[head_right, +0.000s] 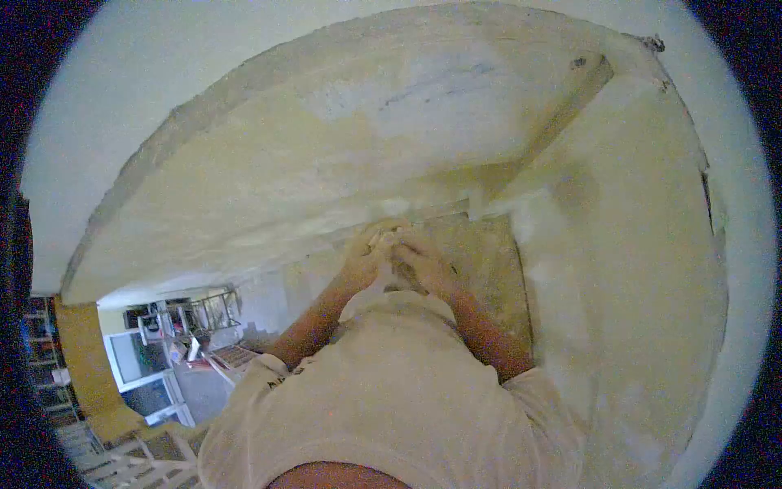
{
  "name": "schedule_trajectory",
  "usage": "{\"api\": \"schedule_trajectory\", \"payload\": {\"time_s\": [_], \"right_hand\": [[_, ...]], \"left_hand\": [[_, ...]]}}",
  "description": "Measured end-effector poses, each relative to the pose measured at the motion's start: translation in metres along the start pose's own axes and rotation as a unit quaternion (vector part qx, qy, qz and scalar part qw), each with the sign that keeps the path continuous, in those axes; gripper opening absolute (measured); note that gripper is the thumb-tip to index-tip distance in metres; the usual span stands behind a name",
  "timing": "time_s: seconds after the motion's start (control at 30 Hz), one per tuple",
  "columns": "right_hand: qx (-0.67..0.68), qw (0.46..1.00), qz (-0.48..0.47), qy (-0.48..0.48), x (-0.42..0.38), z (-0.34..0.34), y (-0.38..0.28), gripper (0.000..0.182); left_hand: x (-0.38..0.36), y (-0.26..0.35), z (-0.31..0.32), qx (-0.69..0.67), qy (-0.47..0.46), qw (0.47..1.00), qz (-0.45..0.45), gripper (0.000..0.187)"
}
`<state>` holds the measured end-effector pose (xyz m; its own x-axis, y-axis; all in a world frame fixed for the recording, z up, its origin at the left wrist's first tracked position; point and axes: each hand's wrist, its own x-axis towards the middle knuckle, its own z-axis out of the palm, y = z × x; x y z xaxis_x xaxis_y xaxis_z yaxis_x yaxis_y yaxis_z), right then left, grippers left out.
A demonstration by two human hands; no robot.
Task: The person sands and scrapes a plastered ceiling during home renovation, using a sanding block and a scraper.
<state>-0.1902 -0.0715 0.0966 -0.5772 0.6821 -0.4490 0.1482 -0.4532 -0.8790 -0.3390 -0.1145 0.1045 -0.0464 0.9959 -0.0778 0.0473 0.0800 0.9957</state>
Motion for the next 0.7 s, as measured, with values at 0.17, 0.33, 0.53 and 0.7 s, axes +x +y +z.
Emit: {"api": "schedule_trajectory", "payload": {"time_s": [0.17, 0.33, 0.53, 0.7], "right_hand": [[0.046, 0.993, -0.074, 0.084, 0.053, -0.002, 0.02, 0.027], [-0.128, 0.957, -0.162, 0.202, 0.112, 0.009, 0.007, 0.029], [-0.067, 0.935, -0.243, 0.251, 0.147, 0.031, -0.049, 0.028], [-0.007, 0.946, -0.226, 0.233, 0.148, 0.036, -0.045, 0.024]], "left_hand": [[-0.005, 0.004, -0.047, 0.14, 0.13, 0.975, 0.112, 0.034], [-0.002, 0.041, -0.1, 0.359, 0.307, 0.848, 0.239, 0.041], [0.042, 0.109, -0.173, 0.509, 0.438, 0.631, 0.388, 0.047], [0.059, 0.123, -0.202, 0.626, 0.404, 0.557, 0.367, 0.045]]}}
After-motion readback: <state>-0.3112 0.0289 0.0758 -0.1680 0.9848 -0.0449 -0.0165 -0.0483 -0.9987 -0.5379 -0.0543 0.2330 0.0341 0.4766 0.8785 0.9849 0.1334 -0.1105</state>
